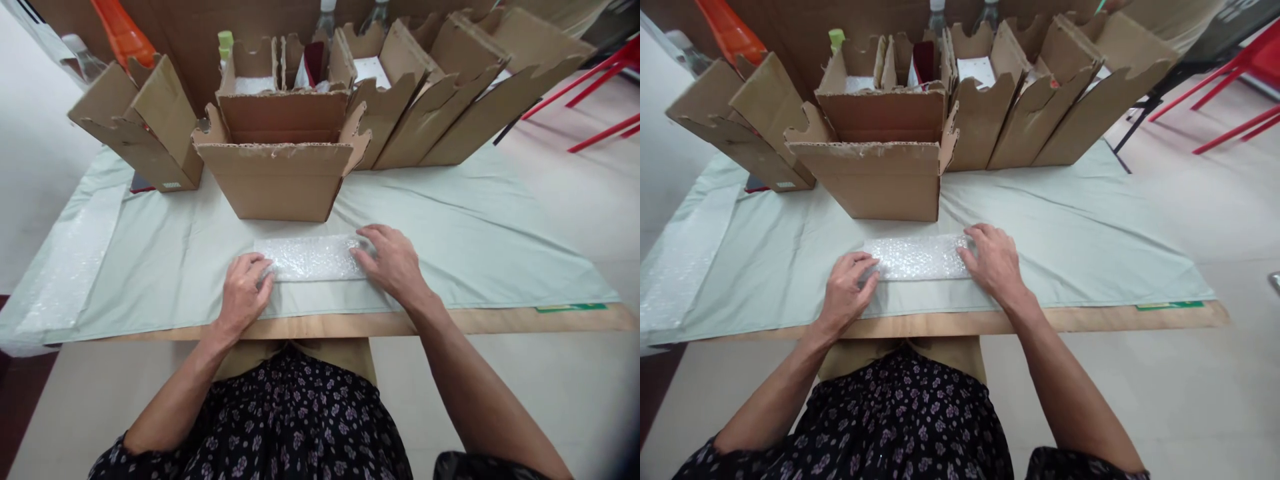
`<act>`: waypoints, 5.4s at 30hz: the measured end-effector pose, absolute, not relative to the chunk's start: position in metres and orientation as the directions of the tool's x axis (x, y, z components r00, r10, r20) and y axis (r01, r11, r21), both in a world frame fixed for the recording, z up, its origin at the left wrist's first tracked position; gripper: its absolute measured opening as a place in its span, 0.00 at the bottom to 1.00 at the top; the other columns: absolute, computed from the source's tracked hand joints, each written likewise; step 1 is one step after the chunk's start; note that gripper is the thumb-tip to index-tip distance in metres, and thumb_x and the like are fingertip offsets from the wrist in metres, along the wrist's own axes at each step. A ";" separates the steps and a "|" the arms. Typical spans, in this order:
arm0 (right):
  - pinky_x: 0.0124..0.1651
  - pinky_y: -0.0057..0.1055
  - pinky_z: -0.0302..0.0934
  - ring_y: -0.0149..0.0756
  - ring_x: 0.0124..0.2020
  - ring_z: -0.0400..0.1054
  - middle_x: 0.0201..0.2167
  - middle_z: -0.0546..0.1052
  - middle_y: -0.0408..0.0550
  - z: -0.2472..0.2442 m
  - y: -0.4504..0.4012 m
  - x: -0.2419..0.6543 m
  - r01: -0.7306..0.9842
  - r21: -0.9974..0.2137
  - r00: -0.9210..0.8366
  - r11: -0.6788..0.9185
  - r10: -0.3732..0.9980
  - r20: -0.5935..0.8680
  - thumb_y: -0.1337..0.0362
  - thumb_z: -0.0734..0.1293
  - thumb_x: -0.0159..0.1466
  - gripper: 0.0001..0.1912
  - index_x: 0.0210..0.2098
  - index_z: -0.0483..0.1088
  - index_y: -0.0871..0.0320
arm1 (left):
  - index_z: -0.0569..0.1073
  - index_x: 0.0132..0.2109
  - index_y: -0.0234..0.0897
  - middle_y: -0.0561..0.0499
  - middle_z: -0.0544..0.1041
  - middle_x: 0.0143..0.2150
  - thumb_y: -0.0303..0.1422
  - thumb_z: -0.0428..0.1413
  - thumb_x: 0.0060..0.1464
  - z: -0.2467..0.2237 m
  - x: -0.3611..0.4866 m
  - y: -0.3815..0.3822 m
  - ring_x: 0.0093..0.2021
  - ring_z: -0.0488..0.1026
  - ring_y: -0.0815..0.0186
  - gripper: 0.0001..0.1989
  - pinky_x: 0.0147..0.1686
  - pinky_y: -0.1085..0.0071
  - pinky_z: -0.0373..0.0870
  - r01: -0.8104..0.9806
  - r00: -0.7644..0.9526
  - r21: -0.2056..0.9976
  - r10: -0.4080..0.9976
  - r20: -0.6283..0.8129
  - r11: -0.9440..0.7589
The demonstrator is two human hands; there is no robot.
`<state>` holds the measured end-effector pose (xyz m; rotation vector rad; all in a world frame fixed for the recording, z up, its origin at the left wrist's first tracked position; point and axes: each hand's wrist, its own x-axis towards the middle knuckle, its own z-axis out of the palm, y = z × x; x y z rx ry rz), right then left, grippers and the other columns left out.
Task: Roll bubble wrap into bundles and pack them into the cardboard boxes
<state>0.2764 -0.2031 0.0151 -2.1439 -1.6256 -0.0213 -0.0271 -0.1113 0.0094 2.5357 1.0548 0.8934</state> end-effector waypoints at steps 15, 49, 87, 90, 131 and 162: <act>0.35 0.32 0.62 0.33 0.28 0.67 0.28 0.73 0.42 0.021 -0.213 0.253 0.447 -0.889 0.445 -0.102 0.887 0.122 0.53 0.69 0.65 0.13 0.41 0.70 0.56 | 0.72 0.35 0.41 0.47 0.79 0.41 0.28 0.58 0.54 0.007 -0.016 -0.095 0.43 0.76 0.57 0.03 0.48 0.58 0.73 0.666 0.312 0.604 0.899 0.308 -0.438; 0.27 0.26 0.61 0.27 0.22 0.65 0.24 0.76 0.43 0.038 -0.265 0.202 -0.045 -0.922 -0.036 -0.386 0.923 -0.384 0.47 0.72 0.66 0.21 0.48 0.81 0.57 | 0.80 0.50 0.39 0.46 0.84 0.45 0.19 0.50 0.61 0.016 -0.022 -0.136 0.48 0.78 0.57 0.18 0.52 0.56 0.76 0.208 0.775 0.621 0.514 0.366 -0.756; 0.44 0.37 0.74 0.45 0.59 0.74 0.69 0.68 0.64 0.025 -0.218 0.176 0.115 -0.971 -0.032 -0.208 0.977 -0.213 0.54 0.66 0.73 0.47 0.81 0.33 0.49 | 0.76 0.58 0.36 0.50 0.79 0.35 0.24 0.56 0.66 0.016 -0.026 -0.158 0.41 0.74 0.59 0.15 0.45 0.60 0.69 0.495 0.565 0.488 0.693 0.448 -0.719; 0.44 0.37 0.75 0.44 0.58 0.76 0.67 0.71 0.62 0.024 -0.220 0.174 0.180 -0.975 -0.028 -0.129 0.990 -0.136 0.57 0.65 0.74 0.43 0.80 0.39 0.49 | 0.74 0.58 0.37 0.50 0.80 0.36 0.26 0.57 0.66 0.016 -0.028 -0.161 0.40 0.75 0.60 0.15 0.46 0.60 0.70 0.483 0.511 0.546 0.726 0.460 -0.685; 0.50 0.43 0.65 0.44 0.46 0.75 0.44 0.83 0.53 0.029 -0.202 0.182 0.729 -0.599 -0.295 0.333 0.941 0.164 0.58 0.67 0.72 0.11 0.49 0.77 0.57 | 0.78 0.42 0.36 0.43 0.84 0.48 0.28 0.59 0.65 0.022 -0.051 -0.157 0.50 0.76 0.55 0.03 0.50 0.57 0.72 0.486 0.586 0.445 0.658 0.473 -0.752; 0.50 0.39 0.69 0.40 0.39 0.76 0.40 0.84 0.47 0.034 -0.195 0.152 0.506 -0.858 0.011 0.095 0.993 0.116 0.58 0.64 0.73 0.12 0.47 0.79 0.53 | 0.65 0.70 0.36 0.37 0.77 0.65 0.40 0.57 0.68 0.010 -0.027 -0.147 0.62 0.78 0.55 0.28 0.60 0.58 0.78 -0.030 0.325 0.990 0.938 -0.118 0.135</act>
